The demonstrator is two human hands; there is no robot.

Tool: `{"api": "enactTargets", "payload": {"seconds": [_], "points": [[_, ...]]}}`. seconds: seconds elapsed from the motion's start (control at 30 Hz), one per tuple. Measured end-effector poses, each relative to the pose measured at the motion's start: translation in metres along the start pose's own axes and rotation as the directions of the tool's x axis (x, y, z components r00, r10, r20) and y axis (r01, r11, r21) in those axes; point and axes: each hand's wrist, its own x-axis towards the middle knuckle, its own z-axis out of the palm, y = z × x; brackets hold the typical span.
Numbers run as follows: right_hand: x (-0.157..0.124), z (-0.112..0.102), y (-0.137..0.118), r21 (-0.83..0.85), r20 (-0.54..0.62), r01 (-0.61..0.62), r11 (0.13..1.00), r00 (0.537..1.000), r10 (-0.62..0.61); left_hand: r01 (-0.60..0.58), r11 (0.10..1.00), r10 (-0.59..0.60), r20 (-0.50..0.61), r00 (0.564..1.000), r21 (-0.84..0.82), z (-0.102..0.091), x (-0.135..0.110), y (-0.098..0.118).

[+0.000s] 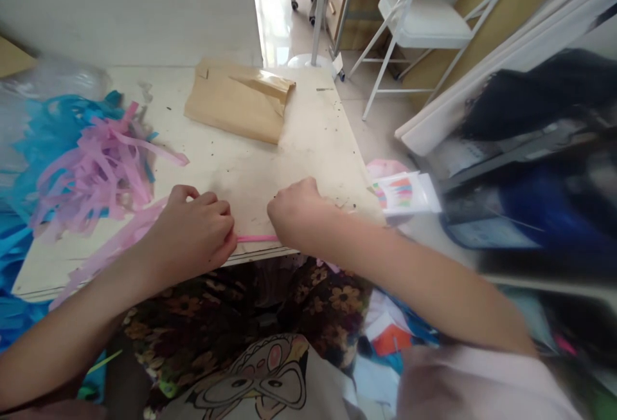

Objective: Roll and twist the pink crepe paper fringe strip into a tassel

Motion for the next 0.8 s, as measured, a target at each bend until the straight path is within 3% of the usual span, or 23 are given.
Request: {"api": "enactTargets", "payload": {"seconds": [0.1,0.17,0.27,0.37,0.43,0.5,0.6,0.8], "points": [[-0.009,-0.014,-0.011,-0.076,0.264,0.166,0.983,0.954,-0.141,0.031,0.998,-0.030,0.022,0.999,-0.046,0.000,0.001,-0.003],[-0.020,-0.016,-0.017,-0.127,0.212,0.176,0.976,0.966,-0.147,0.043,0.995,-0.041,0.028,0.999,-0.092,-0.001,0.001,-0.006],[-0.038,-0.005,-0.026,-0.213,0.036,0.130,0.968,0.992,-0.125,0.004,0.990,-0.005,-0.009,1.000,-0.138,-0.002,-0.001,-0.007],[-0.054,0.009,-0.037,-0.335,-0.103,0.056,0.941,0.990,-0.096,-0.008,0.997,-0.004,-0.165,0.986,-0.072,0.001,-0.006,0.002],[-0.063,0.017,-0.046,-0.412,-0.156,-0.019,0.911,0.986,-0.050,0.018,0.999,-0.009,-0.307,0.952,0.028,0.005,-0.013,0.012],[-0.069,0.022,-0.055,-0.460,-0.176,-0.091,0.883,0.984,0.010,0.051,0.990,0.006,-0.398,0.917,0.132,0.011,-0.020,0.024],[-0.073,0.029,-0.066,-0.482,-0.178,-0.151,0.863,0.981,0.072,0.108,0.968,0.004,-0.448,0.894,0.224,0.020,-0.031,0.036],[-0.062,0.032,-0.084,-0.417,-0.094,-0.238,0.877,0.971,0.219,0.146,0.969,-0.027,-0.507,0.862,0.197,0.030,-0.040,0.039]]}}
